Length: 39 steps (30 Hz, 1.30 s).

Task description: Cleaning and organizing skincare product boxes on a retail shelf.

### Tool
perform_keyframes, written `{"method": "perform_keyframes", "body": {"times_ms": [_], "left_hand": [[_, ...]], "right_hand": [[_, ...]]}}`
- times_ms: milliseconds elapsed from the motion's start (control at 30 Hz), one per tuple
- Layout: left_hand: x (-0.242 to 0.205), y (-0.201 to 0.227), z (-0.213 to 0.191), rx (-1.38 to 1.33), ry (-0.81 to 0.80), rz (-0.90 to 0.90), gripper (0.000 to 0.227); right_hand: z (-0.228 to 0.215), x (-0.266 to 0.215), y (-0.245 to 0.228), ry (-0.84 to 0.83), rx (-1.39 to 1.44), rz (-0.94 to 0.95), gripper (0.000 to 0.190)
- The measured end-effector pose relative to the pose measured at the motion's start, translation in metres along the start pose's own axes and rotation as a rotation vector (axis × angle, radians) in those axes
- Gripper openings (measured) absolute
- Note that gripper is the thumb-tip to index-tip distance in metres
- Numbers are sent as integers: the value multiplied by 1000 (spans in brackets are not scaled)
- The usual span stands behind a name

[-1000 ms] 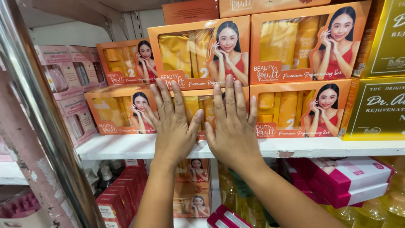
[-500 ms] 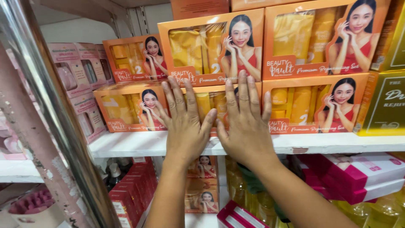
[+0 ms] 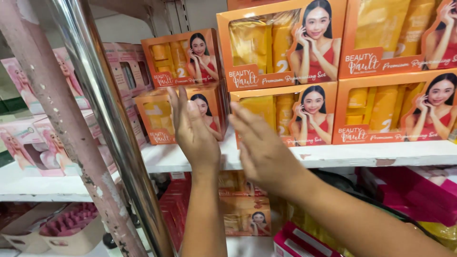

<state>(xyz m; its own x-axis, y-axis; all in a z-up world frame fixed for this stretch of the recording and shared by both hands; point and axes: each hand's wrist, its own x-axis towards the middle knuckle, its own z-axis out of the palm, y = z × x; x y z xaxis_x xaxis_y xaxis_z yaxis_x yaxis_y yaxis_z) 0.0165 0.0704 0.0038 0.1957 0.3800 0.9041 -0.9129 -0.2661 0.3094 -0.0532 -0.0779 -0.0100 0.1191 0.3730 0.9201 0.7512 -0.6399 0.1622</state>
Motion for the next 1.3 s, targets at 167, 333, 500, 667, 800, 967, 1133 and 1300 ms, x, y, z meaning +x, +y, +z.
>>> {"method": "perform_keyframes", "body": {"times_ms": [167,333,500,667,800,967,1133,1300], "left_hand": [[27,-14,-12,183,-10,-65,60],[31,-31,-24,-49,22,-303,66],[28,-27,-21,118,-37,-175,67],[24,-30,-16,195,-84,-221,64],[13,-25,-15,266,-84,-240,70],[11,-25,-16,327,-76,-245,72],[10,-29,-18,301,-36,-250,69],[10,-26,-18,253,55,-223,65]], "right_hand": [[59,41,-15,-20,106,85,67],[104,64,2,-30,125,232,78],[133,88,35,176,221,461,103],[154,114,56,275,418,823,102],[141,124,49,401,1146,1100,80],[136,117,43,398,1069,1065,66],[136,96,34,262,404,860,70],[137,88,32,216,363,808,90]]}}
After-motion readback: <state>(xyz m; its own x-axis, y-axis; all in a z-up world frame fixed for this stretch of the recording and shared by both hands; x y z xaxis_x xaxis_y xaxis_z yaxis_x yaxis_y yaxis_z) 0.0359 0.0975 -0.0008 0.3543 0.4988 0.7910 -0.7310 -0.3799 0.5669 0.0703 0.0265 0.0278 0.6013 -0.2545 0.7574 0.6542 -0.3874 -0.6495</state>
